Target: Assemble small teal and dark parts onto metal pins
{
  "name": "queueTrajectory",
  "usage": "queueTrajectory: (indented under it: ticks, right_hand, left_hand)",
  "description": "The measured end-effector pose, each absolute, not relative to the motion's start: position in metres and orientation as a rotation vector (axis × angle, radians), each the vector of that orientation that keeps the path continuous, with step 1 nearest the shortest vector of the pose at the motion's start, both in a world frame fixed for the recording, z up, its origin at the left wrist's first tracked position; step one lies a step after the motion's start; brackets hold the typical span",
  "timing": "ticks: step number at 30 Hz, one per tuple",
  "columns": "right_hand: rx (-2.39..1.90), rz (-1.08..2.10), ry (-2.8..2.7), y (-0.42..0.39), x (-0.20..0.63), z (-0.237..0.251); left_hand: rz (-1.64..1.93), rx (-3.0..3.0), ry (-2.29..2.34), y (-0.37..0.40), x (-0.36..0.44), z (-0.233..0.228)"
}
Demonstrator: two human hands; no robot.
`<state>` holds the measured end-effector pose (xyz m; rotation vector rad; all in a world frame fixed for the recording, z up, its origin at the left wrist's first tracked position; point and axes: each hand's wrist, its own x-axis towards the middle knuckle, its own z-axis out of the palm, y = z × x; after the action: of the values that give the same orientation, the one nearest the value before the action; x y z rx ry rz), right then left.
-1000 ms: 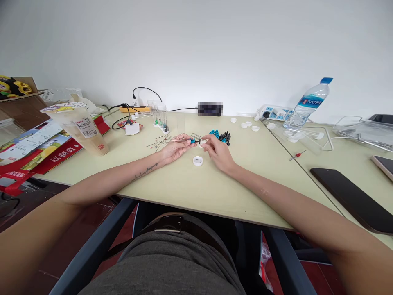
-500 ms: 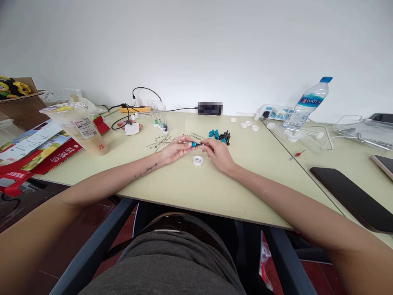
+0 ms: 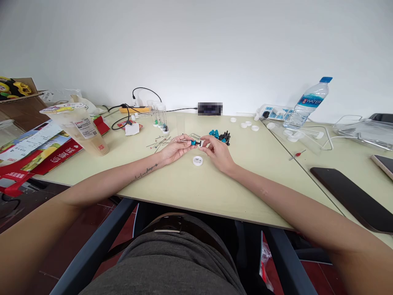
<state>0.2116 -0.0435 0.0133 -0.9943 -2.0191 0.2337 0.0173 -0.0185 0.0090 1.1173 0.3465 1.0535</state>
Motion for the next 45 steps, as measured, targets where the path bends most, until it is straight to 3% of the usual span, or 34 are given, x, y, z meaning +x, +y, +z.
queueTrajectory:
  ticks: [45]
  right_hand:
    - [-1.016, 0.198, -2.046, -0.0457, 0.2115, 0.0134]
  left_hand:
    - [1.042, 1.135, 0.402, -0.0120, 0.0161, 0.0038]
